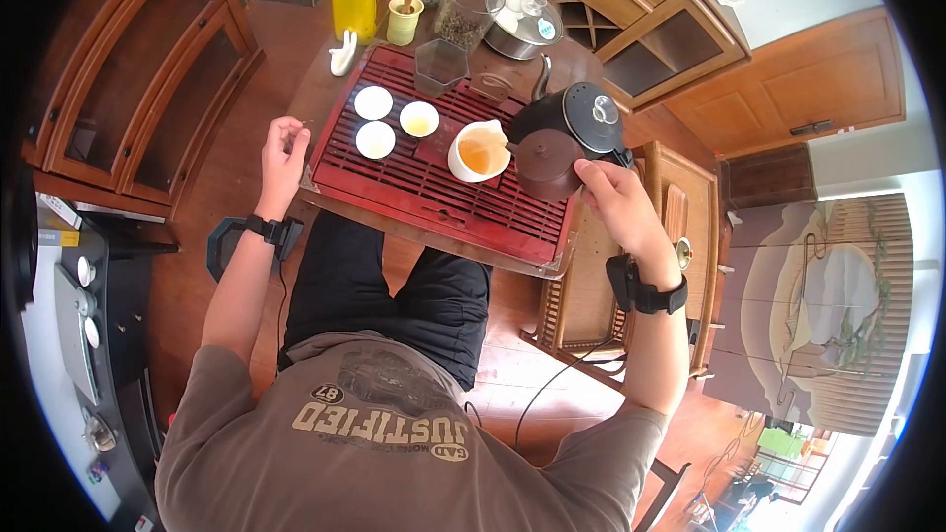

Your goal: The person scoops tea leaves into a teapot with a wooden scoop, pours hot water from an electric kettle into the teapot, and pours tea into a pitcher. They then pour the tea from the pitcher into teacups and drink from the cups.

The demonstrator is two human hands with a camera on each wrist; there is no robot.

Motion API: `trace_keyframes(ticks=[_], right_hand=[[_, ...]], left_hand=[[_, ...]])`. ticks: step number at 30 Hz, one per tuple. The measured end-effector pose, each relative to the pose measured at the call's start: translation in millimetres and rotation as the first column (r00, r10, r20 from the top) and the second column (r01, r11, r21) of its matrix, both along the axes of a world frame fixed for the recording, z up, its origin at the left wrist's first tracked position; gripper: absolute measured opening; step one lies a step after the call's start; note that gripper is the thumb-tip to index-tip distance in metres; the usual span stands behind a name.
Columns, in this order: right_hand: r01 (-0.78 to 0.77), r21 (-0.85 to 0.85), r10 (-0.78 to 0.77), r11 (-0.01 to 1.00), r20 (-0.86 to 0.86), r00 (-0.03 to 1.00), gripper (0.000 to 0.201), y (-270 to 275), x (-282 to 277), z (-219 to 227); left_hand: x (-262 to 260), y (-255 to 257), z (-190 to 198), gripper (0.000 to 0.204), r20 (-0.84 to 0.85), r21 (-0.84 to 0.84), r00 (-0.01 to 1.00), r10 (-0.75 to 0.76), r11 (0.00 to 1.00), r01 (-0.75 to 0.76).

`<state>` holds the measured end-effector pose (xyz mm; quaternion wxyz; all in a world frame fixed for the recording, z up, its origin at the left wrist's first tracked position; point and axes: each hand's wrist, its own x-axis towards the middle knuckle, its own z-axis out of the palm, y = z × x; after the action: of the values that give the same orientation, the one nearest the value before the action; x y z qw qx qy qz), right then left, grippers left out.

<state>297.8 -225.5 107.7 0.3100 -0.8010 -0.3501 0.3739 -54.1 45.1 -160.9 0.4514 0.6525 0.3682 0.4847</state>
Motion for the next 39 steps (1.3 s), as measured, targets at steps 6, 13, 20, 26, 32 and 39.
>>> trace_keyframes(ticks=[6,13,20,26,32,39], right_hand=[[0.006,0.051,-0.005,0.999,-0.02,1.0,0.041,-1,4,11],[0.033,0.106,-0.029,0.994,-0.04,0.999,0.04,-3,7,23],[0.005,0.108,-0.007,0.994,0.023,1.0,0.041,-4,10,33],[-0.002,0.145,0.001,0.989,0.006,1.0,0.04,-4,8,40],[-0.006,0.158,0.002,0.987,0.026,1.0,0.038,-4,5,44],[0.008,0.185,-0.021,0.983,0.069,0.997,0.037,-5,3,42]], left_hand=[[-1,1,-2,0.014,-0.005,0.013,1.0,0.0,1.0,0.0],[-1,1,-3,0.015,-0.032,0.005,0.999,0.004,1.0,-0.004],[-1,1,-3,0.015,-0.016,0.016,1.0,-0.004,1.0,0.004],[-1,1,-4,0.014,-0.008,0.008,1.0,-0.006,1.0,0.006],[0,1,-3,0.013,-0.008,0.006,1.0,-0.004,1.0,0.004],[0,0,-1,0.013,-0.002,0.007,1.0,-0.009,1.0,0.009]])
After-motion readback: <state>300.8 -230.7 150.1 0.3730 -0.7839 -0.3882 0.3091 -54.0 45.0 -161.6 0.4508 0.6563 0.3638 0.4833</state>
